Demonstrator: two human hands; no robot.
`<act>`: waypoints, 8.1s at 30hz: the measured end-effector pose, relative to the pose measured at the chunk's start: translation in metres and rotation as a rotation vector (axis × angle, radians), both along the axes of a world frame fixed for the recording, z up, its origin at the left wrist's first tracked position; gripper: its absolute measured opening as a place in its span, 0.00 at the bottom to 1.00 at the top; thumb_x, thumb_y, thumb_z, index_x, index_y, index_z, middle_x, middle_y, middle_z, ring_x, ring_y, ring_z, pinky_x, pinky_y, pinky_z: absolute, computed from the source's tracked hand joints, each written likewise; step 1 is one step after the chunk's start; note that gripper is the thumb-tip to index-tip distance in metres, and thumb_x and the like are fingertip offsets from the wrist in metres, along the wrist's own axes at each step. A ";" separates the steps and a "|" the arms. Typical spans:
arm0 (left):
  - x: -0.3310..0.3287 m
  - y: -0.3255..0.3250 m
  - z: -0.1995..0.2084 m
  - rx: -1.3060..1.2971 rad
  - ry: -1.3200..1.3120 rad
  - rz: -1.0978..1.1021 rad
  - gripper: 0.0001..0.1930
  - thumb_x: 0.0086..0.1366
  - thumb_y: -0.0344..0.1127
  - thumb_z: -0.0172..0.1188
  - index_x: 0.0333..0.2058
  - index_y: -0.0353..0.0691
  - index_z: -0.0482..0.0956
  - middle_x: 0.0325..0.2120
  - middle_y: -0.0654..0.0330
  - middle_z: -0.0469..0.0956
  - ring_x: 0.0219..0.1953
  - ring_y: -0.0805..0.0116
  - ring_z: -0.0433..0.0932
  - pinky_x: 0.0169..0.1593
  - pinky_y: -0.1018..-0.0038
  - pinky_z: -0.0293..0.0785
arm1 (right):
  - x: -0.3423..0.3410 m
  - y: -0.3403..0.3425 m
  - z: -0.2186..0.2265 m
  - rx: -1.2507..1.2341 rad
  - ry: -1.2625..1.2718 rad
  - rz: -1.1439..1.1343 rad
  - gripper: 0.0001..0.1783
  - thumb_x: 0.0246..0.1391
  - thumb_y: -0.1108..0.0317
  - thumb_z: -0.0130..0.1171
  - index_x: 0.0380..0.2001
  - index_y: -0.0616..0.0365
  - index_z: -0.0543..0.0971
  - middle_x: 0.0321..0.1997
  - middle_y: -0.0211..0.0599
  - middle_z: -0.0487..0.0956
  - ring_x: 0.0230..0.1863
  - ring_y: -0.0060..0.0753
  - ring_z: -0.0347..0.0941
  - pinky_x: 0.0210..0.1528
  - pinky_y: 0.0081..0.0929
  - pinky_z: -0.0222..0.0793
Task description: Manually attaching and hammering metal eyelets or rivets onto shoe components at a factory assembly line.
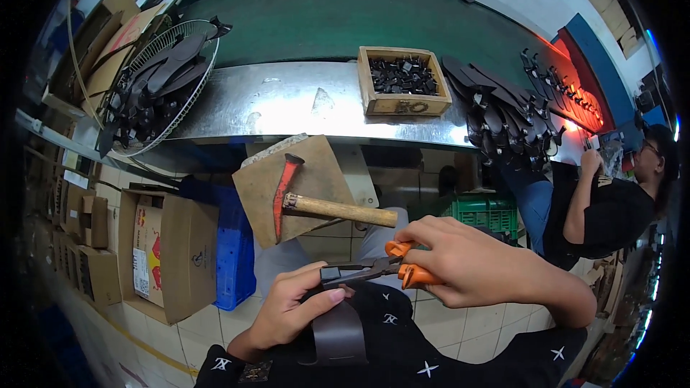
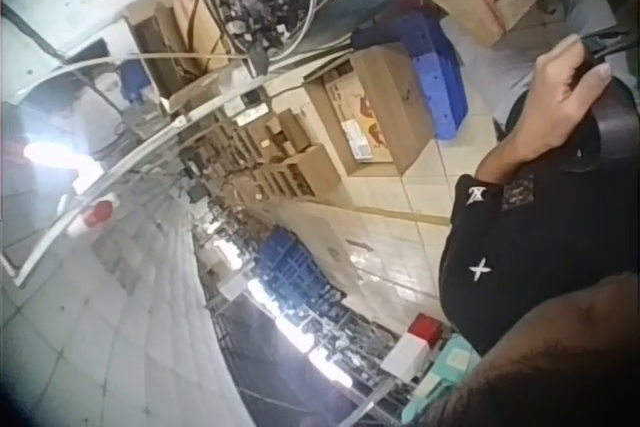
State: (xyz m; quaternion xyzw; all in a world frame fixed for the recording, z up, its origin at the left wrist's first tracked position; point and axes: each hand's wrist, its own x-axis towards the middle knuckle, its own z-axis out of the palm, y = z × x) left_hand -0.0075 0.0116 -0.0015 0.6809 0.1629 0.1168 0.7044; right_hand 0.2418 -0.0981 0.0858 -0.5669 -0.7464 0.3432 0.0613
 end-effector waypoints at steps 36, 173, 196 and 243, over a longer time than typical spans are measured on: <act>-0.006 -0.003 -0.002 -0.116 0.024 -0.096 0.15 0.71 0.40 0.52 0.38 0.30 0.78 0.29 0.50 0.81 0.31 0.59 0.81 0.35 0.71 0.73 | -0.015 -0.004 0.015 -0.197 -0.048 -0.015 0.25 0.63 0.52 0.55 0.47 0.67 0.75 0.54 0.53 0.72 0.55 0.52 0.70 0.58 0.43 0.64; 0.056 0.024 0.061 0.098 -0.347 0.222 0.07 0.65 0.27 0.61 0.39 0.28 0.80 0.31 0.55 0.80 0.28 0.71 0.82 0.26 0.81 0.75 | -0.058 0.010 -0.030 0.684 1.097 -0.782 0.09 0.58 0.71 0.63 0.41 0.61 0.80 0.40 0.34 0.76 0.31 0.17 0.71 0.31 0.14 0.66; 0.059 0.169 -0.103 0.610 0.052 0.450 0.16 0.56 0.40 0.69 0.41 0.37 0.84 0.27 0.48 0.82 0.26 0.59 0.80 0.34 0.70 0.75 | -0.049 0.125 -0.120 0.144 1.197 -0.777 0.12 0.59 0.63 0.64 0.40 0.61 0.79 0.19 0.22 0.72 0.13 0.12 0.60 0.14 0.14 0.51; 0.041 0.133 -0.089 0.339 -0.143 0.402 0.12 0.54 0.31 0.69 0.38 0.36 0.86 0.28 0.59 0.83 0.30 0.74 0.78 0.37 0.77 0.72 | -0.087 0.067 -0.071 0.590 0.389 -0.684 0.15 0.64 0.70 0.51 0.52 0.66 0.69 0.30 0.53 0.75 0.31 0.54 0.73 0.34 0.37 0.68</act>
